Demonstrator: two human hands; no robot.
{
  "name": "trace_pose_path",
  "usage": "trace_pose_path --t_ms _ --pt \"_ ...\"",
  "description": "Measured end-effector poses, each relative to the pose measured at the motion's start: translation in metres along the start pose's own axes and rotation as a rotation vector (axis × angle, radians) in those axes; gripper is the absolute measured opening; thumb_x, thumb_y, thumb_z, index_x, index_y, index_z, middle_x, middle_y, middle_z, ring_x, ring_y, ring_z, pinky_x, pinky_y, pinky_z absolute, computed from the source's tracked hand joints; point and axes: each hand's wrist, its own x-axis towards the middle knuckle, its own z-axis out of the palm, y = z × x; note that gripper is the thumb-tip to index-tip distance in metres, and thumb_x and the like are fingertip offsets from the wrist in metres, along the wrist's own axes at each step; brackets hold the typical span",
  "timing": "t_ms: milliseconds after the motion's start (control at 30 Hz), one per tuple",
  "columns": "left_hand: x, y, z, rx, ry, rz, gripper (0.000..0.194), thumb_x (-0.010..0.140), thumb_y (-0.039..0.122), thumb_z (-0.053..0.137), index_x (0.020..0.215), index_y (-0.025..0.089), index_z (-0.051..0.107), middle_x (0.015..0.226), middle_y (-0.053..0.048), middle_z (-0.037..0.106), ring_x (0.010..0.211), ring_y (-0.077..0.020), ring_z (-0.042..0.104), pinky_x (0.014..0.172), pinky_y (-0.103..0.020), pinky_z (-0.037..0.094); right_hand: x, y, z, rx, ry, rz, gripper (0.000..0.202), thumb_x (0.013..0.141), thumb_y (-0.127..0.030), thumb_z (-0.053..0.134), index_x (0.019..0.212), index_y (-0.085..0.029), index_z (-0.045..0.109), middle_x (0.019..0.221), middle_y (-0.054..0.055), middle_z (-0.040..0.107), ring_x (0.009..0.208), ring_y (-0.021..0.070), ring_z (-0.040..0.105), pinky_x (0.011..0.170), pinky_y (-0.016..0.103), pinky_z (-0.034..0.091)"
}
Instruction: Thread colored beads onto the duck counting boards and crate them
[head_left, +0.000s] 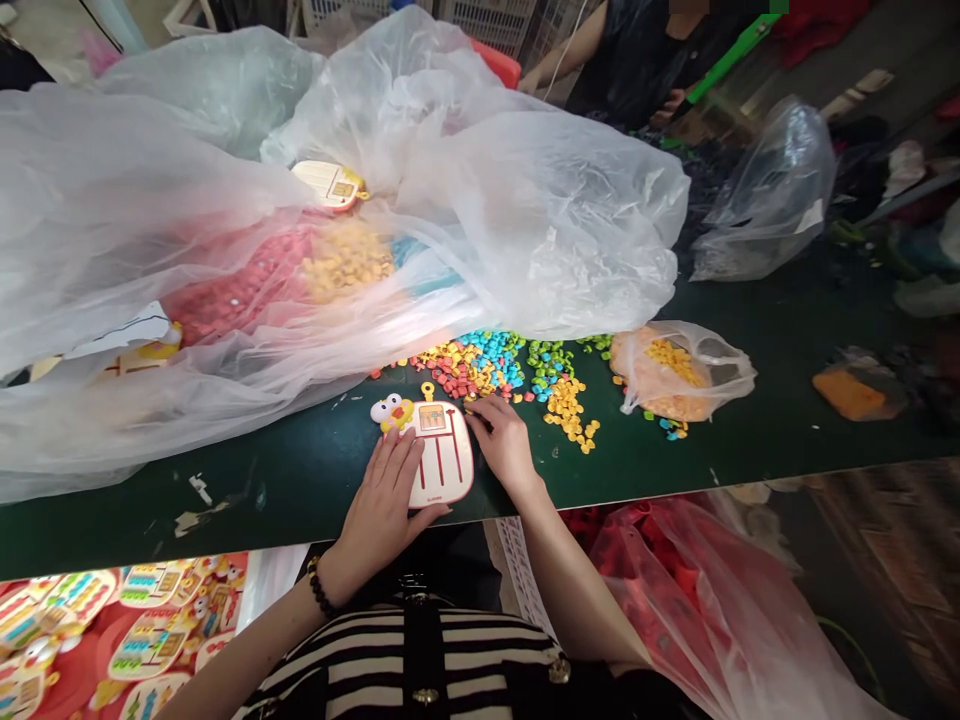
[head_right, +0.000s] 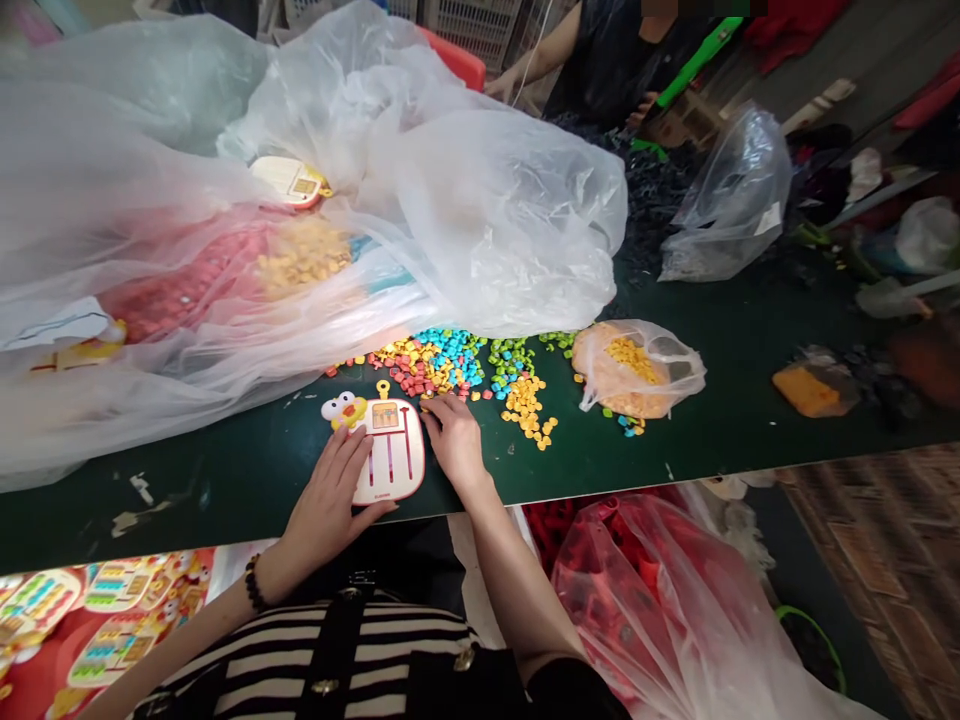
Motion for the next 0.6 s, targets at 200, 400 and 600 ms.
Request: trace_pose_path --t_ms 200,400,600 --pt "0.002 0.0 -0.001 0.032 -0.034 0.017 0.069 0.086 0.051 0.056 0.141 0.014 0.034 0.146 -0.019 0.04 0.141 -0.034 0.028 0.11 -0.054 0.034 0.001 -0.012 0.01 -0.054 0.13 -0.13 0.021 0.092 -0.023 0.051 0.1 -0.023 0.071 0.1 0.006 0.072 0.093 0.0198 0.065 0.086 0.034 0.054" --pt "0.002 0.001 -0.002 0.015 -0.025 -0.011 0.065 0.085 0.05 0.058 0.137 0.015 0.04 0.139 -0.018 0.047 0.132 -0.0328 0.04 0.108 -0.053 0.037 -0.014 -0.023 0.018 -0.234 -0.007 -0.267 0.034 0.092 -0.014 0.045 0.116 -0.02 0.068 0.12 0.009 0.068 0.109 0.0226 0.061 0.091 0.038 0.049" --pt "0.002 0.001 -0.002 0.01 -0.003 -0.001 0.063 0.085 0.05 0.058 0.135 0.015 0.042 0.138 -0.018 0.047 0.13 -0.0332 0.041 0.107 -0.053 0.037 -0.009 -0.025 0.019 -0.208 -0.011 -0.159 0.031 0.092 -0.015 0.047 0.111 -0.023 0.07 0.117 0.008 0.07 0.108 0.0234 0.064 0.088 0.039 0.049"
